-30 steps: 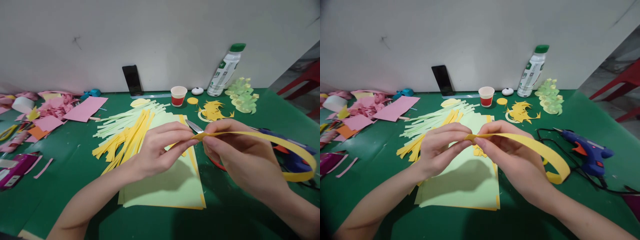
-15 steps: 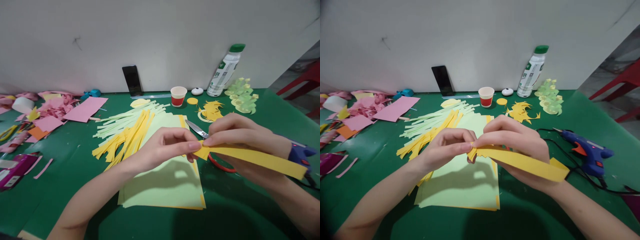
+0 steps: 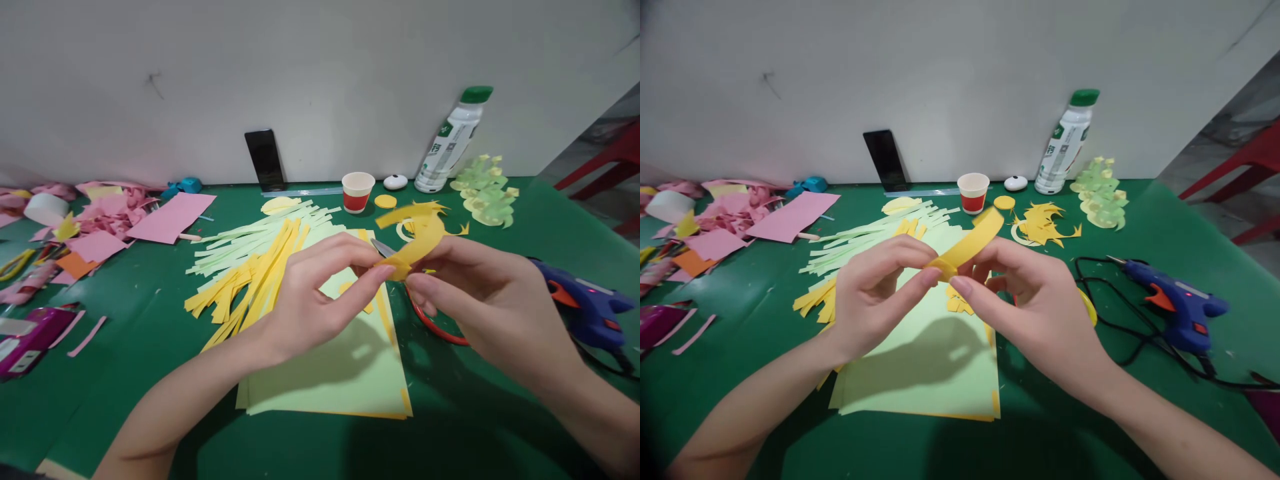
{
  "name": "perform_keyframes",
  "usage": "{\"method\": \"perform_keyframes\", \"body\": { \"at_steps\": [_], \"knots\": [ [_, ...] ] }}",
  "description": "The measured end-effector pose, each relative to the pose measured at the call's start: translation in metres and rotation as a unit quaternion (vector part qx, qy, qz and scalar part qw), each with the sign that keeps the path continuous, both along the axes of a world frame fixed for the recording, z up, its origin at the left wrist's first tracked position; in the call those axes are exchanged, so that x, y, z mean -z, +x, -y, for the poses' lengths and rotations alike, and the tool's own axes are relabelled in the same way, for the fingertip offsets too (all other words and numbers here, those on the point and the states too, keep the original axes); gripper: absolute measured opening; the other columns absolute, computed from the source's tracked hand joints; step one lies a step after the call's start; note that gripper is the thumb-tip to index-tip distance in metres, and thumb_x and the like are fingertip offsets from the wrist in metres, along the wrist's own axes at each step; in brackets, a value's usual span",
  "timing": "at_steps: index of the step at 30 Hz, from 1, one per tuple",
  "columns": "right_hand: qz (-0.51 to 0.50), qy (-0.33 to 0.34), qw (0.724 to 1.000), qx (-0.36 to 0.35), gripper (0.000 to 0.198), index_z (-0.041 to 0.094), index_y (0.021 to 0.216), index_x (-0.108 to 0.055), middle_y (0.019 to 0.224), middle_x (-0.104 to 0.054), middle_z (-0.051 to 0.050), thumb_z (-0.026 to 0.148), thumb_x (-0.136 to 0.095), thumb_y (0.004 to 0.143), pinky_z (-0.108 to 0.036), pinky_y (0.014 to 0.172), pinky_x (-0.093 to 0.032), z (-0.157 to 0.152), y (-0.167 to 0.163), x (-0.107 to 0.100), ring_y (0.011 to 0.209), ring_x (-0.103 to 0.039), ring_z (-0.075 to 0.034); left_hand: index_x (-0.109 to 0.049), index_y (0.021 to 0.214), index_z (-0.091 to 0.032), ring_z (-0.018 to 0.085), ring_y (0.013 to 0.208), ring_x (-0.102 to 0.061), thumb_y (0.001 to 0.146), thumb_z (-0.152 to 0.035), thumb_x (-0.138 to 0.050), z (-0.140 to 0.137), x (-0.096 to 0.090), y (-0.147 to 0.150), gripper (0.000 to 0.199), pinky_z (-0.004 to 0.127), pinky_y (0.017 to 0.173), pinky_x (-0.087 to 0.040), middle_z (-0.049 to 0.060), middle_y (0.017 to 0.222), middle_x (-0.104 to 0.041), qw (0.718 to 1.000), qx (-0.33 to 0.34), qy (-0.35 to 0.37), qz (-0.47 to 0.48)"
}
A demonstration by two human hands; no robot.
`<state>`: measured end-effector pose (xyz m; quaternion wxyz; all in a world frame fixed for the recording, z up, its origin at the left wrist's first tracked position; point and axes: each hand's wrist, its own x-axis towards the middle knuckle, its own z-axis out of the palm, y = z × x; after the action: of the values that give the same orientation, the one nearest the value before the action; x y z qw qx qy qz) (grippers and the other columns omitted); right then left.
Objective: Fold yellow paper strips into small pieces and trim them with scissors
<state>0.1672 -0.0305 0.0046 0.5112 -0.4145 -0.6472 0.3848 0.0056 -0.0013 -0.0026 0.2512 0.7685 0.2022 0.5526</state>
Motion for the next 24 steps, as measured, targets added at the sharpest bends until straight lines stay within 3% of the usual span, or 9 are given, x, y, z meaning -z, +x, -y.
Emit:
{"method": "perform_keyframes", "body": {
  "at_steps": [3, 8, 17, 24],
  "knots": [
    [-0.003, 0.004, 0.999, 0.032, 0.011, 0.023, 0.066, -0.061, 0.06, -0.054, 0.006, 0.017, -0.066, 0.074, -0.014, 0.051, -0.045, 0.0007, -0.0015, 0.0017, 0.053, -0.047, -0.006, -0.064, 0.074, -0.014, 0.011, 0.067, -0.061, 0.078, -0.011, -0.062, -0.0009, 0.0019, 0.0009, 0.006, 0.023, 0.064, -0.052, 0.004, 0.071, -0.066, 1.0, -0.01, 0.01, 0.001],
    [-0.01, -0.003, 0.999, 0.04, 0.011, 0.022, 0.067, -0.061, 0.062, -0.055, 0.006, 0.016, -0.066, 0.074, -0.014, 0.05, -0.044, 0.0006, -0.0014, 0.0035, 0.053, -0.048, -0.006, -0.068, 0.076, -0.014, 0.012, 0.074, -0.063, 0.077, -0.008, -0.062, -0.0004, 0.002, 0.0012, 0.008, 0.024, 0.069, -0.053, 0.005, 0.077, -0.067, 1.0, 0.0, 0.003, 0.013],
    [-0.074, -0.066, 0.995, 0.021, 0.007, 0.022, 0.07, -0.064, 0.063, -0.057, 0.004, 0.024, -0.067, 0.076, -0.016, 0.045, -0.039, 0.0019, 0.0001, 0.0023, 0.053, -0.048, -0.006, -0.073, 0.084, -0.022, 0.011, 0.076, -0.058, 0.077, -0.012, -0.064, -0.0001, 0.0013, 0.0005, 0.015, 0.024, 0.071, -0.053, 0.002, 0.077, -0.061, 0.987, 0.072, -0.137, 0.034],
    [-0.099, -0.131, 0.986, -0.02, 0.01, 0.021, 0.069, -0.063, 0.049, -0.048, 0.006, 0.027, -0.065, 0.077, -0.017, 0.036, -0.029, 0.0002, 0.0007, 0.0021, 0.042, -0.042, -0.005, -0.072, 0.09, -0.025, 0.012, 0.075, -0.06, 0.075, -0.014, -0.067, -0.0002, 0.0041, 0.0005, 0.019, 0.025, 0.067, -0.052, 0.001, 0.078, -0.066, 0.984, 0.076, -0.159, 0.034]
  ]
}}
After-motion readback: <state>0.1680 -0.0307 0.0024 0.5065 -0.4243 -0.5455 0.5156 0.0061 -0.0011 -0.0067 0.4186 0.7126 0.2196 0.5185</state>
